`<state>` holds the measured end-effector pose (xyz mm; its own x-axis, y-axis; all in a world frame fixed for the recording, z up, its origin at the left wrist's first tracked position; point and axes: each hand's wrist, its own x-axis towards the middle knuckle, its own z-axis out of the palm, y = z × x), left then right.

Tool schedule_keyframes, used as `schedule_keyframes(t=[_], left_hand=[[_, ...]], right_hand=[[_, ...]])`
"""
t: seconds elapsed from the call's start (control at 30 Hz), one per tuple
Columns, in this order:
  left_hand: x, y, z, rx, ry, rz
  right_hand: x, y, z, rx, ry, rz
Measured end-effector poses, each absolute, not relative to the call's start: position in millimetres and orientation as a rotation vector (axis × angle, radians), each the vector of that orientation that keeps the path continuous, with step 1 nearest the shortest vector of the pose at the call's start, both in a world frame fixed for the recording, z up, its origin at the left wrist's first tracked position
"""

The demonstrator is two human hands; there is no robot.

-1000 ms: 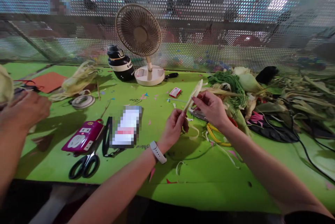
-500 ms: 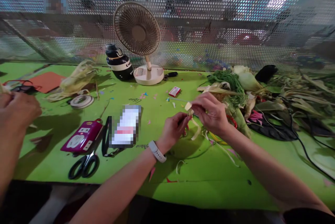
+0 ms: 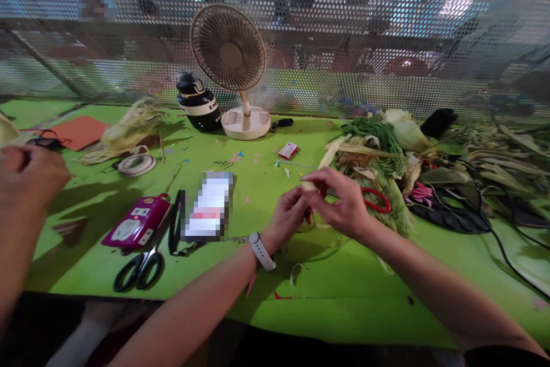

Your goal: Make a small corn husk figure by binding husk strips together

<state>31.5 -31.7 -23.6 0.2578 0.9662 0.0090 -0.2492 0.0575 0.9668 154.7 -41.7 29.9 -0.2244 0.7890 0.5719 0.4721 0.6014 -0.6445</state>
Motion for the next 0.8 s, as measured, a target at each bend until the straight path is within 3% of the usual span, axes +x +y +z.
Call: schedule_keyframes(t=[0.1,0.27,0.43,0.8], left_hand=[[30,-30,-23,1.004,0.784,1.097],[29,-29,-22,0.896,0.812,1.089],[32,-34,-19,1.000,0.832,1.004],[25,-38,-8,1.163,0.732,0.828]], right_hand=[[170,-31,38,-1.108,-1.640,0.394],[183,-5,33,-1.139,-1.269,0.956],[172,-6,23,-1.161,-1.380,1.352],[196,12,28,-1.174,-1.054,1.422]])
